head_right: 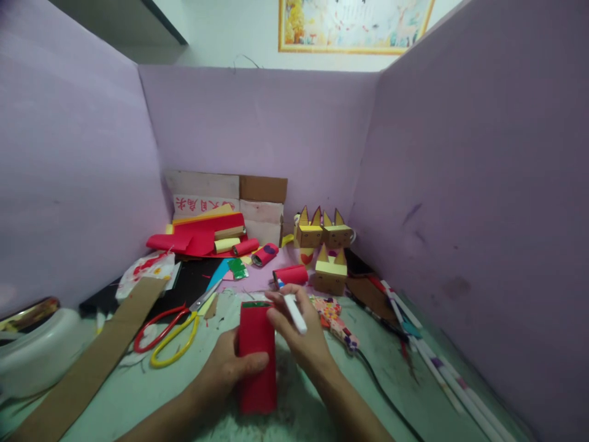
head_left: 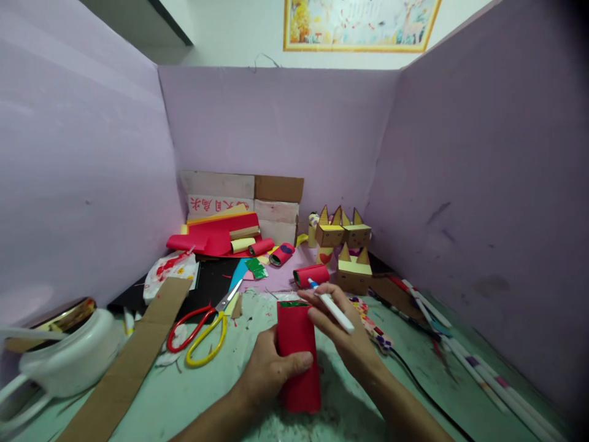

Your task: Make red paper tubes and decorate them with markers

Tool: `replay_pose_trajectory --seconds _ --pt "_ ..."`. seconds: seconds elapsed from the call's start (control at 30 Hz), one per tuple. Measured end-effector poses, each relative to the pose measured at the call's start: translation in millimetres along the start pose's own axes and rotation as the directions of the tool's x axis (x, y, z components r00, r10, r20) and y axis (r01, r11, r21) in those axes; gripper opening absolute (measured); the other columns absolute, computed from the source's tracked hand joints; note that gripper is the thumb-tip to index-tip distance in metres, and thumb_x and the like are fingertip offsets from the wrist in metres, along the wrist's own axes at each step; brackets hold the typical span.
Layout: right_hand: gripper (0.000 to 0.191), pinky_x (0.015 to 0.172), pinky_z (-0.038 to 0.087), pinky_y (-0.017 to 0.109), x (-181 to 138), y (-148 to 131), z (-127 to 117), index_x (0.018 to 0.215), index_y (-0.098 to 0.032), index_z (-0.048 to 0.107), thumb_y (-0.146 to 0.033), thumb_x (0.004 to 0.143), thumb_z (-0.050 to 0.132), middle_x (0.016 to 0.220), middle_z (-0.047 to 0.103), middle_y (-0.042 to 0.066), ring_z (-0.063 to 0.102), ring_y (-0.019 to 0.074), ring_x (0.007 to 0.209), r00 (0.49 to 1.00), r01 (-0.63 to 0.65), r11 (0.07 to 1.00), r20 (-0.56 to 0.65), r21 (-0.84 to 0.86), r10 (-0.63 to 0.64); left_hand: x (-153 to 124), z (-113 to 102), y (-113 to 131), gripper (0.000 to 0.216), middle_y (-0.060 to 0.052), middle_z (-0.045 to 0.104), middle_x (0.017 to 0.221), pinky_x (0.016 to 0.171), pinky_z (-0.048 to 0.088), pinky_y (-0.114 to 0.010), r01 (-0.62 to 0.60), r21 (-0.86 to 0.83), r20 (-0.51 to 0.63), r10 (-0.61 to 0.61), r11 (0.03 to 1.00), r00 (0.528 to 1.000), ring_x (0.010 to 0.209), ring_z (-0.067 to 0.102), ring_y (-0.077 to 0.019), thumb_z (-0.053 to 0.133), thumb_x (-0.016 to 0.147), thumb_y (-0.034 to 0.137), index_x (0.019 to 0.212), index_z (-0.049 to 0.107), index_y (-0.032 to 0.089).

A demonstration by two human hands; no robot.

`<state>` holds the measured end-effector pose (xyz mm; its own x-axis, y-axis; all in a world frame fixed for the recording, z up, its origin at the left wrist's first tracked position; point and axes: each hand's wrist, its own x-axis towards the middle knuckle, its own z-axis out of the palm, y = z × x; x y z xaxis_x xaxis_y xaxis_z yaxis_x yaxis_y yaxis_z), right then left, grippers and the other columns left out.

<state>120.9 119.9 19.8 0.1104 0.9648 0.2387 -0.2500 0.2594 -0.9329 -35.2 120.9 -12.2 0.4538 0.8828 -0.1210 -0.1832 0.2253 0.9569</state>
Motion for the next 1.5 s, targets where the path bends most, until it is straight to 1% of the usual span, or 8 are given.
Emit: replay_pose_trajectory --seconds 0.07,0.13,0.23,0.3,0.53,0.7,1.1,1.5 --pt "0.043 0.083 0.055 0.036 4 -2 -4 0.093 -0.023 0.061 -0.053 0.070 0.081 0.090 0.079 0.005 0.074 0.0222 0.086 0.987 0.063 0.997 -0.152 0.035 -0.058 1 0 0 0.065 -0.009 0.069 0.079 0.064 0.053 -0.033 0.007 0.003 -0.024 -0.007 1.000 1.000 0.070 0.065 -0.0228 0.087 0.054 0.050 0.098 0.060 0.010" --pt "0.047 0.069 0.057 0.032 5 -3 -8 0.094 -0.021 0.066 -0.061 0.072 0.075 0.073 0.077 0.004 0.071 0.0187 0.066 0.955 0.128 0.991 -0.276 0.049 -0.109 2 1 0 0.066 -0.010 0.070 0.081 0.063 0.053 -0.032 -0.009 0.020 -0.063 0.010 1.000 0.998 0.070 0.064 -0.0220 0.086 0.055 0.051 0.100 0.060 0.010" --pt "0.042 0.051 0.049 0.025 2 -3 -14 0.089 -0.017 0.072 -0.058 0.077 0.073 0.054 0.066 -0.001 0.059 0.0132 0.049 0.917 0.217 0.975 -0.334 -0.038 -0.217 2 2 2 0.067 -0.011 0.071 0.086 0.063 0.053 -0.032 -0.045 0.057 -0.096 0.050 0.997 0.994 0.070 0.063 -0.0211 0.084 0.059 0.050 0.107 0.060 0.009" --pt "0.034 0.049 0.046 0.024 -3 -2 -14 0.084 -0.017 0.074 -0.050 0.081 0.072 0.051 0.062 -0.002 0.056 0.0121 0.047 0.905 0.262 0.958 -0.316 -0.114 -0.285 1 1 4 0.066 -0.011 0.072 0.089 0.065 0.054 -0.032 -0.059 0.091 -0.100 0.068 0.994 0.993 0.073 0.064 -0.0219 0.082 0.061 0.048 0.109 0.060 0.009" --pt "0.010 0.053 0.049 0.026 -18 4 -7 0.088 -0.021 0.069 -0.030 0.089 0.063 0.061 0.065 -0.002 0.061 0.0142 0.054 0.904 0.361 0.896 -0.138 -0.258 -0.404 0 -1 8 0.046 -0.007 0.072 0.089 0.068 0.051 -0.030 -0.095 0.240 -0.139 0.131 0.966 0.982 0.077 0.063 -0.0217 0.075 0.070 0.038 0.106 0.063 0.011" --pt "0.010 0.052 0.045 0.027 -18 10 -9 0.083 -0.022 0.067 -0.023 0.090 0.059 0.061 0.061 -0.002 0.057 0.0136 0.053 0.875 0.427 0.813 -0.048 -0.396 -0.483 -1 1 8 0.043 -0.007 0.072 0.090 0.067 0.050 -0.029 -0.075 0.284 -0.149 0.122 0.956 0.981 0.078 0.063 -0.0221 0.072 0.072 0.036 0.106 0.062 0.012" --pt "0.011 0.053 0.046 0.026 -17 11 -7 0.084 -0.022 0.063 -0.023 0.092 0.056 0.062 0.061 -0.003 0.058 0.0130 0.053 0.878 0.431 0.788 0.002 -0.439 -0.479 -1 4 12 0.052 -0.009 0.071 0.092 0.068 0.051 -0.031 -0.046 0.260 -0.171 0.093 0.964 0.981 0.082 0.063 -0.0247 0.074 0.068 0.039 0.109 0.060 0.011" --pt "0.011 0.055 0.048 0.027 -17 11 -7 0.084 -0.022 0.063 -0.026 0.092 0.056 0.063 0.062 -0.002 0.060 0.0141 0.055 0.889 0.410 0.783 0.011 -0.468 -0.459 -1 4 12 0.046 -0.006 0.069 0.083 0.064 0.050 -0.030 -0.047 0.271 -0.194 0.102 0.962 0.976 0.075 0.062 -0.0224 0.076 0.065 0.038 0.102 0.062 0.013"
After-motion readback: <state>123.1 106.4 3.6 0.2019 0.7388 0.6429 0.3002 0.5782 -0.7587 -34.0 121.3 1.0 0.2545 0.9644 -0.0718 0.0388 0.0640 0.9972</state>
